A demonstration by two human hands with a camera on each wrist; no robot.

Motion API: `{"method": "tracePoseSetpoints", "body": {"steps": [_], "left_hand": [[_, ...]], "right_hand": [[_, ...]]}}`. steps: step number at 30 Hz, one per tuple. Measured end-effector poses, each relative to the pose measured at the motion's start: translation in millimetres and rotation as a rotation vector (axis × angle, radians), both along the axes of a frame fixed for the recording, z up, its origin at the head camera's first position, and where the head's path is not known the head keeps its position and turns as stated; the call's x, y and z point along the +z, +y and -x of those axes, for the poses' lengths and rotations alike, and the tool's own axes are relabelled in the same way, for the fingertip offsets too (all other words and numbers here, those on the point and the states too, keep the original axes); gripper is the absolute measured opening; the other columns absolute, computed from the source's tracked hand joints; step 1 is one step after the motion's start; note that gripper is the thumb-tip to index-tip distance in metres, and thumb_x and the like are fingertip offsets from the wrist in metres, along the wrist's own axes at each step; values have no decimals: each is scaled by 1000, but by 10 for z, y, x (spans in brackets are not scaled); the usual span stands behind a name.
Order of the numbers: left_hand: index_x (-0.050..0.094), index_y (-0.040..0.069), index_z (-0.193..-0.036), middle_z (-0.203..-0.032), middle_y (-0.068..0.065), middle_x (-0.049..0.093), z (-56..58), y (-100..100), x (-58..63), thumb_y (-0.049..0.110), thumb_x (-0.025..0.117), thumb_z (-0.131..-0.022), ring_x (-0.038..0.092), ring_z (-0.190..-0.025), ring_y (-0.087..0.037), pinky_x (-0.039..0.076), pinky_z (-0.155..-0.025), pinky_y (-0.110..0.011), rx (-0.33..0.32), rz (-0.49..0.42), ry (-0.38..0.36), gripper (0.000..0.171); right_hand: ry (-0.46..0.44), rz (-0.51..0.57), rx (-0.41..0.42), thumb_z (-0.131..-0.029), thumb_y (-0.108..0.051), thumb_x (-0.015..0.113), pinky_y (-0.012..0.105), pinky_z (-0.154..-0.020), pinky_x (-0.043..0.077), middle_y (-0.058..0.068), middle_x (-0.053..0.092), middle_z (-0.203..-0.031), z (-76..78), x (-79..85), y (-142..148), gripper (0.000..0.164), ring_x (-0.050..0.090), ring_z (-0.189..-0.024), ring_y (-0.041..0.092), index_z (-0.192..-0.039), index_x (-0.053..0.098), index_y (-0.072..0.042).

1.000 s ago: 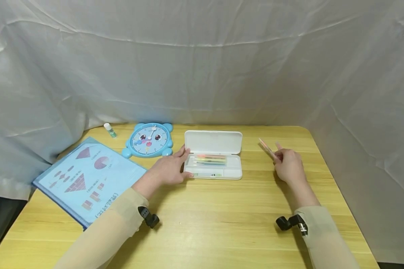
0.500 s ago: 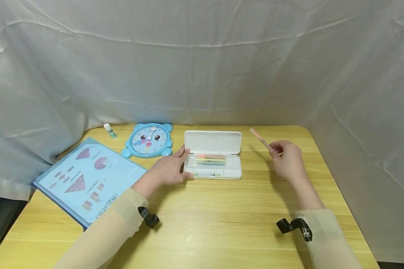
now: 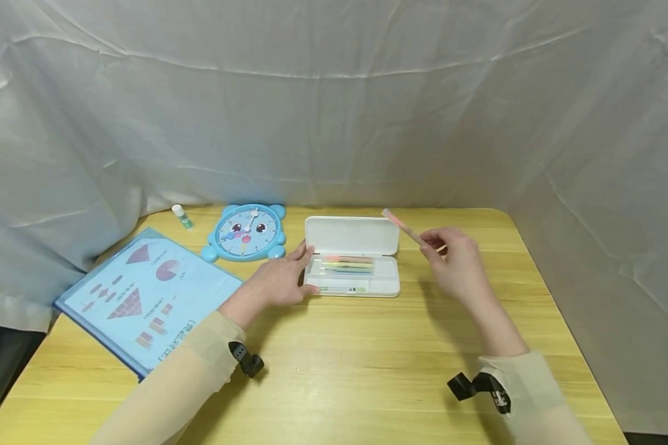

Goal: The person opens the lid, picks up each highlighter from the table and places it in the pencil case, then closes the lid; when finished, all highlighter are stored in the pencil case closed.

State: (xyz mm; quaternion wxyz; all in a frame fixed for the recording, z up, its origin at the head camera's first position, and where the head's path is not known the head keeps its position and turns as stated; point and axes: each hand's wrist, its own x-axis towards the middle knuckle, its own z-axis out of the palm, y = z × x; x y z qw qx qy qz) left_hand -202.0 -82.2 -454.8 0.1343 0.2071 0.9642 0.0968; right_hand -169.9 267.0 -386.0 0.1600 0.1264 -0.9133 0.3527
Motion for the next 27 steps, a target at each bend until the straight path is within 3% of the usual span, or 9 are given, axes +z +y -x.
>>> {"method": "tracePoseSetpoints", "body": {"steps": [10, 17, 27], "left_hand": [[16, 12, -170, -176, -9, 8, -1, 4, -12, 65, 63, -97, 37, -152, -33, 47, -109, -51, -1, -4, 9, 102], [17, 11, -170, -176, -11, 8, -9, 2, 4, 64, 63, -98, 37, -152, -34, 48, -108, -51, -3, -9, 12, 101], [17, 11, -170, -176, -11, 8, -3, 1, -12, 65, 63, -97, 38, -152, -34, 48, -107, -51, -9, -8, 21, 101]], "right_hand": [[40, -22, 137, -93, 7, 76, 44, -75, 57, 10, 73, -94, 4, -85, -302, 14, 68, -86, 25, -107, 77, 2], [-69, -23, 184, -95, 8, 73, 48, -80, 57, 11, 70, -96, 53, -221, -444, 13, 66, -89, 27, -107, 75, 3], [-146, -76, 261, -95, 5, 73, 47, -80, 56, 9, 70, -97, 129, -471, -656, 11, 67, -90, 27, -105, 76, 1]]}}
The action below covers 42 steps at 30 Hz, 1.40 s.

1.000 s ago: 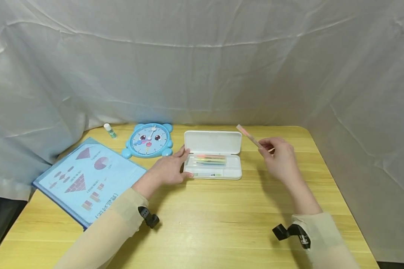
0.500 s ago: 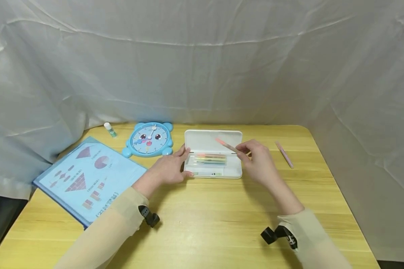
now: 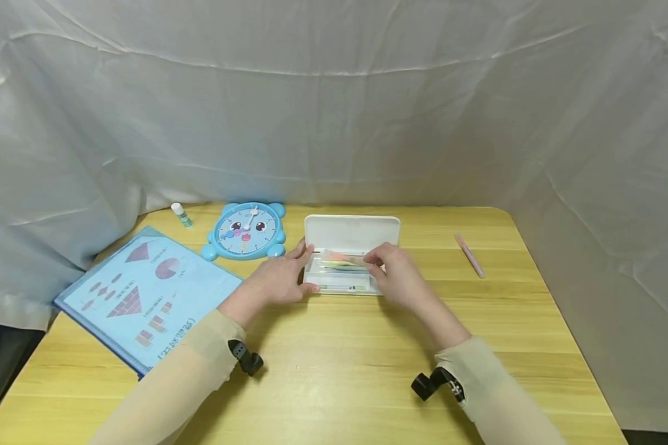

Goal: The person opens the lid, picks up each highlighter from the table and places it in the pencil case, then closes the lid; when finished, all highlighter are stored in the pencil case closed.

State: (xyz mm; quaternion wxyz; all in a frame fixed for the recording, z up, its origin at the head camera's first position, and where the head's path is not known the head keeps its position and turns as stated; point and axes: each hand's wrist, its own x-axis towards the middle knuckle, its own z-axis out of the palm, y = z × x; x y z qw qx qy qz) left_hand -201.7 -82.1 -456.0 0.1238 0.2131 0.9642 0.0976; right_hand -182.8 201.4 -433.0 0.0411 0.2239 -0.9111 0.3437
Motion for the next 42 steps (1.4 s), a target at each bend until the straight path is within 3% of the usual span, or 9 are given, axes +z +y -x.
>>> {"method": "tracePoseSetpoints", "body": {"steps": [10, 25, 31, 37, 42], "left_hand": [[16, 12, -170, -176, -10, 5, -1, 15, 0, 65, 64, -97, 36, -152, -34, 47, -110, -51, 7, -8, -13, 102], [16, 11, -170, -176, -10, 7, -5, 23, 23, 62, 64, -98, 35, -153, -34, 42, -114, -52, -3, -5, -14, 101], [16, 12, -170, -176, -10, 6, -16, 21, 30, 60, 65, -98, 36, -153, -35, 41, -115, -54, 2, -14, -20, 99], [15, 12, -170, -176, -10, 5, -14, 9, 23, 61, 65, -98, 36, -152, -35, 44, -113, -53, 11, -12, -20, 100], [15, 13, -170, -176, -10, 5, -10, -5, 9, 63, 64, -98, 37, -152, -35, 46, -111, -52, 13, -9, -18, 101]], "right_hand": [[5, -139, 94, -94, 3, 75, 49, -88, 55, 7, 70, -96, 2, -226, -206, 9, 68, -94, 27, -101, 76, -1], [32, -201, 205, -90, 9, 75, 46, -88, 57, 9, 74, -94, 37, -239, -241, 14, 68, -94, 27, -96, 82, -2], [39, -166, 186, -89, 7, 78, 44, -83, 59, 8, 74, -93, 36, -209, -227, 11, 70, -89, 24, -97, 81, -1], [-24, -94, 143, -92, 8, 75, 50, -88, 57, 11, 75, -100, 31, -136, -117, 15, 70, -95, 28, -105, 79, 3], [-21, -47, 115, -93, 9, 73, 51, -85, 56, 13, 74, -100, 31, -45, 31, 17, 67, -95, 30, -109, 78, 5]]}}
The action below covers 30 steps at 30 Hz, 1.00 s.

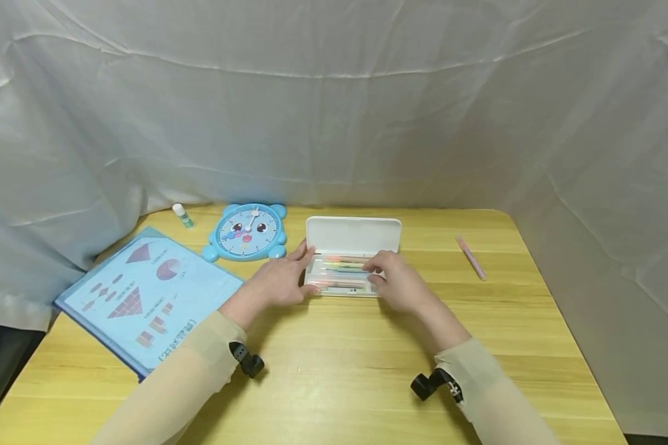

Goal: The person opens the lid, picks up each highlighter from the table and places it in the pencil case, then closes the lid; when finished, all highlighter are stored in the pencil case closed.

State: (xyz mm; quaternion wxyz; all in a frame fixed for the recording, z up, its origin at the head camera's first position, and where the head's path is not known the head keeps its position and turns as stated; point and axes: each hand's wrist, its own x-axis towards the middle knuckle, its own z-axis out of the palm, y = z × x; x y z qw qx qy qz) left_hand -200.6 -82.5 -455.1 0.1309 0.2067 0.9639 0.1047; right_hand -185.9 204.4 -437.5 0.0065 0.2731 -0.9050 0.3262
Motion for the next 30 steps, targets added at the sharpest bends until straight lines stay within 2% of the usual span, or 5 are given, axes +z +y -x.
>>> {"method": "tracePoseSetpoints", "body": {"steps": [13, 16, 19, 23, 30], "left_hand": [[14, 14, -171, -176, -8, 2, -1, -8, -12, 64, 64, -98, 38, -152, -36, 46, -111, -51, -1, -5, 1, 102], [13, 14, -170, -176, -9, 2, -3, -4, -9, 63, 63, -98, 37, -152, -36, 45, -112, -50, 0, 0, 4, 101], [13, 14, -170, -176, -9, 3, -8, -2, -6, 63, 63, -98, 39, -151, -36, 46, -111, -51, -2, -1, 6, 101], [15, 13, -171, -176, -10, 4, -20, -2, -2, 63, 63, -98, 40, -150, -38, 46, -111, -51, -9, -14, 10, 101], [15, 14, -171, -177, -9, 3, -22, -10, 11, 63, 63, -99, 36, -152, -37, 43, -113, -53, -2, -20, 3, 100]], "right_hand": [[55, 24, -153, -95, 6, 74, 49, -80, 53, 12, 77, -105, -44, 169, 490, 17, 68, -93, 27, -109, 79, -1], [86, 33, -191, -93, 6, 76, 61, -102, 44, 13, 77, -102, -52, 202, 607, 16, 68, -88, 29, -107, 79, -2], [123, 30, -225, -92, 5, 77, 61, -102, 45, 14, 77, -99, -60, 221, 739, 14, 68, -86, 31, -106, 79, 0], [169, 19, -277, -93, 5, 77, 37, -76, 55, 14, 77, -98, -70, 215, 944, 13, 69, -86, 30, -105, 79, 2], [127, 37, -411, -96, 0, 77, 12, -68, 44, 21, 76, -101, -58, 191, 1327, 13, 68, -83, 35, -108, 77, 3]]}}
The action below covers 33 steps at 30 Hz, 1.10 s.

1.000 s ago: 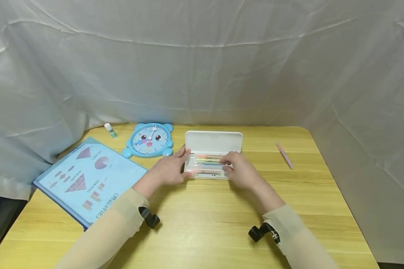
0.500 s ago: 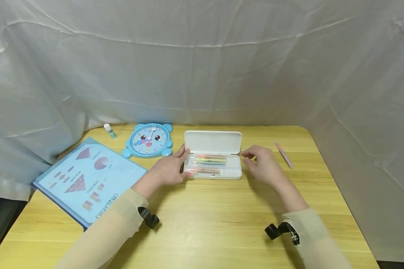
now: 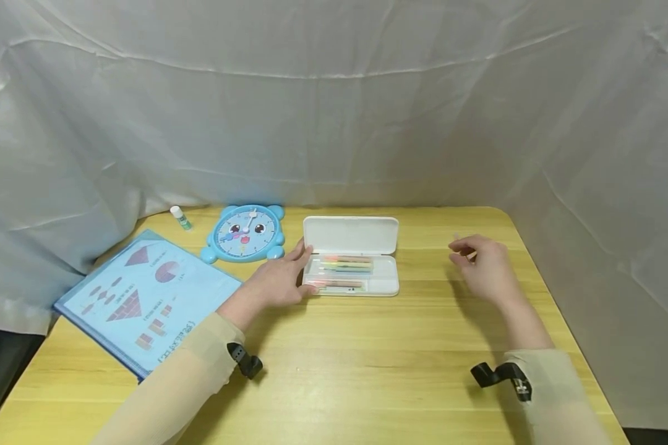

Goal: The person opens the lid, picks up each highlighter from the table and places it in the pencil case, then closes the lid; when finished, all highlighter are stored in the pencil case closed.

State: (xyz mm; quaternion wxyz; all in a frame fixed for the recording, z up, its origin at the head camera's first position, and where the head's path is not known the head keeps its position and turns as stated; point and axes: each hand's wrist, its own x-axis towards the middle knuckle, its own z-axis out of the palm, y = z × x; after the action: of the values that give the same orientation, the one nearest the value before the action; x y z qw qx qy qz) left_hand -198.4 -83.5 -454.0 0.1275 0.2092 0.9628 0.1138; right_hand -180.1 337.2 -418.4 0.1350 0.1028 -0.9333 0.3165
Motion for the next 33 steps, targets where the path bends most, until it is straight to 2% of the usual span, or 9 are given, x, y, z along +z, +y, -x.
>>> {"method": "tracePoseSetpoints", "body": {"steps": [6, 11, 15, 22, 27, 33], "left_hand": [[14, 15, -171, -176, -8, 1, 15, -12, -6, 63, 62, -99, 36, -152, -37, 42, -114, -52, 4, 4, 0, 100], [14, 15, -171, -176, -9, 1, 17, -11, -14, 63, 62, -99, 37, -152, -37, 42, -115, -53, 0, 0, -4, 99], [14, 15, -171, -176, -8, 1, 15, -6, -19, 64, 62, -99, 36, -152, -36, 41, -115, -53, 1, 3, -2, 100], [14, 14, -171, -176, -9, 1, 10, 4, -21, 64, 62, -98, 38, -151, -37, 43, -113, -52, -5, 1, 1, 100], [13, 14, -171, -176, -9, 1, 9, 2, -15, 65, 62, -99, 38, -151, -37, 43, -114, -52, -2, 8, -1, 100], [14, 14, -171, -176, -8, 1, 16, 1, -21, 64, 62, -98, 38, -151, -36, 43, -114, -51, 1, 9, -2, 100]], "right_hand": [[-41, -11, -97, -97, -7, 76, 10, -65, 43, 25, 75, -102, 56, -118, 274, 18, 70, -82, 40, -110, 76, 5], [-73, -23, -128, -97, -8, 76, 9, -64, 41, 29, 74, -103, 83, -261, 435, 21, 71, -89, 46, -111, 75, 8], [-102, -33, -147, -97, -9, 76, 10, -65, 40, 28, 74, -100, 96, -382, 519, 24, 70, -89, 40, -111, 75, 10], [-135, -46, -189, -96, -8, 77, 18, -62, 42, 17, 73, -87, 94, -583, 612, 19, 62, -75, 22, -105, 76, 8], [-112, -54, -213, -96, -7, 76, 22, -60, 42, 15, 73, -85, 91, -643, 615, 17, 60, -72, 22, -104, 77, 7], [-109, -48, -220, -97, -5, 75, 25, -60, 41, 17, 73, -85, 91, -643, 576, 16, 59, -72, 23, -104, 76, 9]]}}
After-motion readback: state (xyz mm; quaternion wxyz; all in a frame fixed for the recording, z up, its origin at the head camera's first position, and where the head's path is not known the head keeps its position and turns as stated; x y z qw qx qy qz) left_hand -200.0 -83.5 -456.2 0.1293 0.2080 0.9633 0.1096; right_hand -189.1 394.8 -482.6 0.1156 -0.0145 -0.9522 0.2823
